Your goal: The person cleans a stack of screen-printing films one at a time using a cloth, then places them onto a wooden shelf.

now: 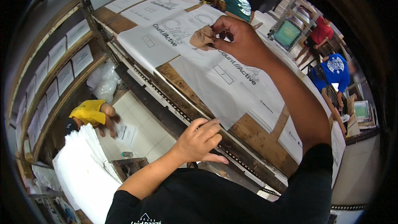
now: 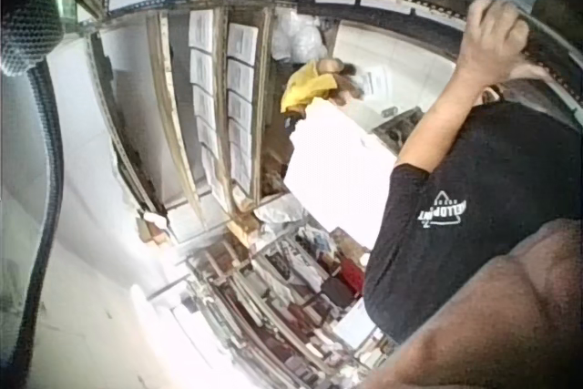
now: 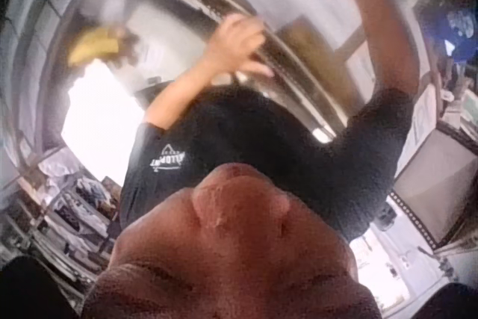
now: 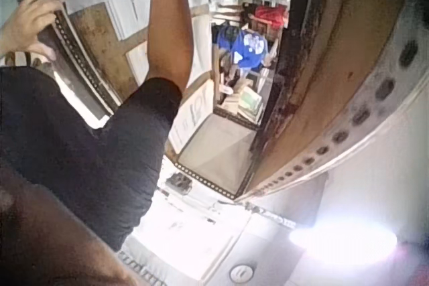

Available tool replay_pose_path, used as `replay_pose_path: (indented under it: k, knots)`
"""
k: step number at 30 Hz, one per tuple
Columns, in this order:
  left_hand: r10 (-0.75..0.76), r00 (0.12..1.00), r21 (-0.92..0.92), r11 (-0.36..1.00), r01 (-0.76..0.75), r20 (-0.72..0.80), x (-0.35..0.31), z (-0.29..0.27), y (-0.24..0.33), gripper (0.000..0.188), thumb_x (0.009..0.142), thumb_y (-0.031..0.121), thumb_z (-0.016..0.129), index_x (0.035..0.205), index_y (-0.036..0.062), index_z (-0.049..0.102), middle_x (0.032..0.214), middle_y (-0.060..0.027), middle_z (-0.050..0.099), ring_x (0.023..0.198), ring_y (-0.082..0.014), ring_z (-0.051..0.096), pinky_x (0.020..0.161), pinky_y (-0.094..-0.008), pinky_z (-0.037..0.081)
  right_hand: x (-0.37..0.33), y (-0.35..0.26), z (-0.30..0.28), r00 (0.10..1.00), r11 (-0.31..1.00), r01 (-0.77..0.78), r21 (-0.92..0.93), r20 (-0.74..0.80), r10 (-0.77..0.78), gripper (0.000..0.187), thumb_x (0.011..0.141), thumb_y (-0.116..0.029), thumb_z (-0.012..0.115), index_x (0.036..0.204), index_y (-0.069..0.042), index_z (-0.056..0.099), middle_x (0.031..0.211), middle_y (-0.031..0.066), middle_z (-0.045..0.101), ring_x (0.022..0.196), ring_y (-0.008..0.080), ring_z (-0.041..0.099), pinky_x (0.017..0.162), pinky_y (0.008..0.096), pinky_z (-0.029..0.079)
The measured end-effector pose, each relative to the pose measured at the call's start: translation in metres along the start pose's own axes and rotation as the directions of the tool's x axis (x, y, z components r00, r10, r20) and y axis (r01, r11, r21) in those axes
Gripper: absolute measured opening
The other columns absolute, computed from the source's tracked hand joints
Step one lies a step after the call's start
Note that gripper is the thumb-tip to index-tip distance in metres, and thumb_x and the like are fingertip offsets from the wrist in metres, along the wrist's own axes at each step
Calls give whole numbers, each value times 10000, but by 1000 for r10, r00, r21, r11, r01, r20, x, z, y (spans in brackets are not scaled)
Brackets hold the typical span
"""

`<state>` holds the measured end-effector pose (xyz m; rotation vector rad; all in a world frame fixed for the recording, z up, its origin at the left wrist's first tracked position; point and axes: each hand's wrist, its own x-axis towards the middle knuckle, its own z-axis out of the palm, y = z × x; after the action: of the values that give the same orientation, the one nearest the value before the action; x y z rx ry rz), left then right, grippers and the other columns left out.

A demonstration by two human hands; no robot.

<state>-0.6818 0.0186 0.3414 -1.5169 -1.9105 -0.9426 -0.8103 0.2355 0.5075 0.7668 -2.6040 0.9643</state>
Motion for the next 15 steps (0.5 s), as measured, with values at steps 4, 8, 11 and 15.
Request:
replay_pose_path:
  k: [4, 8, 11, 15]
  knots:
    - [-1, 1000, 7, 1000, 1, -18, 3, 2, 3, 740, 699, 693, 739, 1012, 74, 480, 1103, -146, 599, 1134, -306, 614, 997, -433, 421, -41, -33, -31, 990, 991, -137, 3, 23, 137, 232, 857, 18, 700, 1052, -12, 578, 1002, 21, 608, 890, 89, 553, 840, 276, 475]
    - [-5, 1000, 9, 1000, 5, -7, 5, 4, 7, 745, 696, 685, 753, 1024, 77, 472, 1146, -159, 590, 1170, -323, 599, 1047, -467, 406, -66, -38, -47, 991, 991, -131, 24, 6, 131, 231, 861, 22, 694, 1053, -20, 573, 1003, 24, 609, 892, 87, 552, 836, 278, 474]
    - [-17, 1000, 13, 1000, 17, -26, -2, 3, 12, 727, 702, 675, 756, 1022, 84, 478, 1243, -171, 572, 1273, -351, 543, 1111, -513, 364, -70, -39, -48, 995, 993, -98, 59, 1, 99, 229, 863, 26, 681, 1059, -24, 574, 1014, 31, 612, 911, 92, 558, 845, 286, 477]
    - [-122, 989, -12, 992, 122, -88, -43, -13, 27, 737, 694, 651, 776, 1089, 92, 503, 1404, -176, 520, 1342, -365, 483, 1146, -534, 330, -58, -48, -32, 998, 986, -28, 165, 64, 18, 238, 858, 22, 667, 1069, -33, 571, 1021, 39, 609, 945, 103, 564, 852, 297, 479]
